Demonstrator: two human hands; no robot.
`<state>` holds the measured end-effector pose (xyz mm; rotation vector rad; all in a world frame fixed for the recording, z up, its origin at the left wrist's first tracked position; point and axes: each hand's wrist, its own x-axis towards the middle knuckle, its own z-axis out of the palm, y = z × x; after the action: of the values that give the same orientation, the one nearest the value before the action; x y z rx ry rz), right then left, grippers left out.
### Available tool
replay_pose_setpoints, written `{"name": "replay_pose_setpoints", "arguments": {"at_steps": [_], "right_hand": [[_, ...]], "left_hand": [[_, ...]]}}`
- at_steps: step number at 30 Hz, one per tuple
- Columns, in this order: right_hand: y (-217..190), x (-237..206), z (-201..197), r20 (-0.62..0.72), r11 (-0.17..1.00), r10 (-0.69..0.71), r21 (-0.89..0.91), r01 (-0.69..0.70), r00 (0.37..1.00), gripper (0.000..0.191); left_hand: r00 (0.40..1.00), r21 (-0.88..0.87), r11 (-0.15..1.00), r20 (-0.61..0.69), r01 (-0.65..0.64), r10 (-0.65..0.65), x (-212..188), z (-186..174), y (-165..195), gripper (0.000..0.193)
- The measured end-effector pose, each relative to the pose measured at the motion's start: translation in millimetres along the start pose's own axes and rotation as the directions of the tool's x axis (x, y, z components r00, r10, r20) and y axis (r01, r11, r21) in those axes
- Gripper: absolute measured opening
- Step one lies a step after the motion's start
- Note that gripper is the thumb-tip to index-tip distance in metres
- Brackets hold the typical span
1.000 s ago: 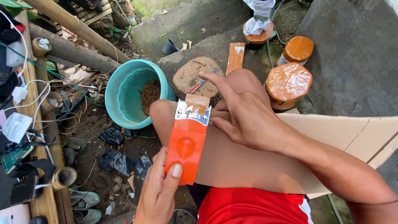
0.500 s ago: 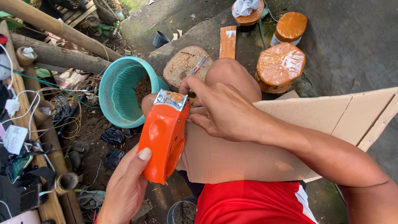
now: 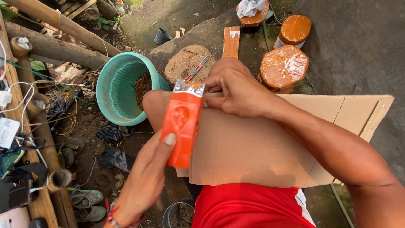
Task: The person cuts a piece of cardboard with a utility knife, folds it, and secures the edges with packing tape. They then attach another cardboard piece to form a small box-like structure and continue taping the seams.
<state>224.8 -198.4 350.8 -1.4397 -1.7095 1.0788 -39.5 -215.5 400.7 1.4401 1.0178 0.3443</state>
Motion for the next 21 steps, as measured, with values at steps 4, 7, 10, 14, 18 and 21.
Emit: {"name": "replay_pose_setpoints", "arguments": {"at_steps": [4, 7, 10, 14, 18, 21], "right_hand": [[30, 1, -5, -0.063, 0.997, 0.065, 0.052, -0.062, 0.996, 0.018], [54, -6, -18, -0.060, 0.932, 0.237, 0.295, -0.210, 0.970, 0.019], [74, -21, -32, -0.079, 0.895, 0.337, 0.335, -0.294, 0.938, 0.018], [89, -31, -36, -0.047, 0.872, 0.285, 0.427, -0.239, 0.957, 0.019], [88, -34, -43, -0.049, 0.893, 0.283, 0.377, -0.245, 0.958, 0.020], [85, -36, -46, -0.066, 0.919, 0.207, 0.355, -0.171, 0.976, 0.022]], "left_hand": [[0.988, 0.320, 0.941, -0.141, 0.108, -0.065, -5, 19, -15, 0.059], [0.982, 0.410, 0.908, -0.190, 0.087, -0.008, -20, 42, -38, 0.063], [0.969, 0.347, 0.919, -0.218, 0.185, -0.112, -25, 67, -65, 0.063], [0.988, 0.355, 0.931, -0.150, 0.086, -0.035, -21, 83, -82, 0.053], [0.993, 0.412, 0.909, -0.119, 0.053, -0.004, -15, 87, -73, 0.040], [0.981, 0.463, 0.883, -0.120, -0.083, 0.155, -10, 88, -61, 0.049]]}}
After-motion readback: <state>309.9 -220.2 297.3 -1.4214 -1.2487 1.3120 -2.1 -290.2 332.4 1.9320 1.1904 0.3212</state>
